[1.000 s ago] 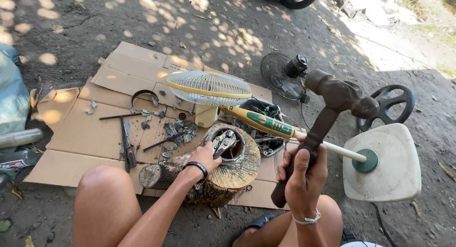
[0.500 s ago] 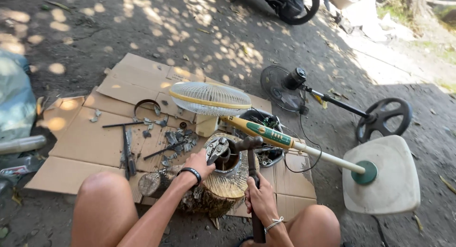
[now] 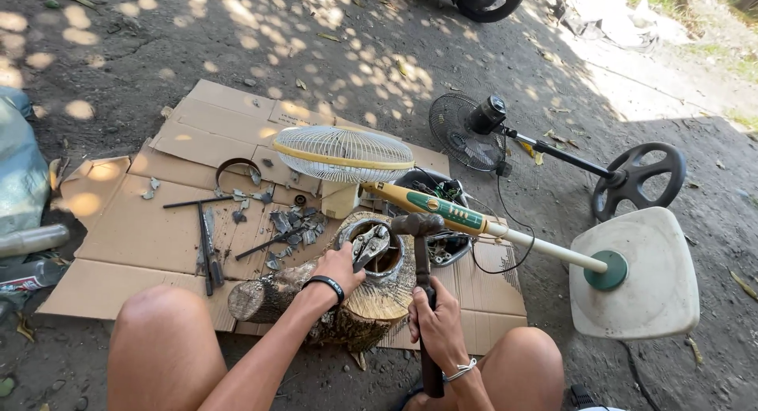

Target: Disassembling an electric fan motor using a hammer and a punch tool while sitting on the ground.

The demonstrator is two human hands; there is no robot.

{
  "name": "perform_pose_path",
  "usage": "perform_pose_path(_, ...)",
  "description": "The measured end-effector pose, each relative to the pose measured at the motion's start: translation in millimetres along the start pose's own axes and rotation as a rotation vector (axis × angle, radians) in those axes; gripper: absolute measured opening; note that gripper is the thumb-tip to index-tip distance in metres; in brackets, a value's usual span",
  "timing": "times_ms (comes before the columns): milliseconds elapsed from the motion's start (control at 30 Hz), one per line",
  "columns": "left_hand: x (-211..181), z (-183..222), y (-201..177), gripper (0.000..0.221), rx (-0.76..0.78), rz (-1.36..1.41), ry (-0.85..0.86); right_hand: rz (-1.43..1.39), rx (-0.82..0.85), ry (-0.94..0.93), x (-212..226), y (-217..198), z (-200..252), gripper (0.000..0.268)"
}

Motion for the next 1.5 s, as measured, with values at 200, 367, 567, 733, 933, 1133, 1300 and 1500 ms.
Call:
perform_pose_path(200, 6, -1, 4, 0.032, 0.017, -0.01, 0.02, 0.068, -0.03, -0.169, 59, 6, 11, 0.012)
perform_pose_path(367, 5, 1, 2, 0.032, 0.033, -0.003, -0.004, 0.044, -0.039, -0.445, 125, 7, 22, 0.009)
perform_pose_path(567, 5, 0, 3, 0.03, 0.042, 0.009, -0.022, 0.042, -0.094, -0.644, 144, 12, 22, 0.009)
perform_pose_path(733, 5, -2, 8, 0.027, 0.02, -0.002, -0.006, 0.246, -0.112, -0.345, 62, 24, 0, 0.013)
perform_pose_path(933, 49, -20, 36, 0.05, 0.089, -0.149, -0.176, 0.36, -0.128, 0.354, 7, 9, 28, 0.02)
perform_pose_path(1133, 40, -21, 21, 0.016, 0.015, 0.083, -0.099, 0.319, -0.125, 0.418, 0, 4, 25, 0.019)
perform_pose_path(1300, 35, -12, 9, 0.026, 0.097, 0.149, -0.137, 0.208, -0.125, 0.373, -4, 8, 16, 0.026)
perform_pose_path(1500, 33, -5, 26, 0.037, 0.057, 0.025, -0.039, 0.249, -0.117, 0.388, -14, 13, 8, 0.018)
Point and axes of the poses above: each hand's wrist, its own z-axis away from the middle knuckle, its own y-axis out of the palm, x = y × z, the point moved 7 cm from there along -z, towards the middle knuckle, and after that the axes turned 4 degrees about -z, right-handed, at the moved point
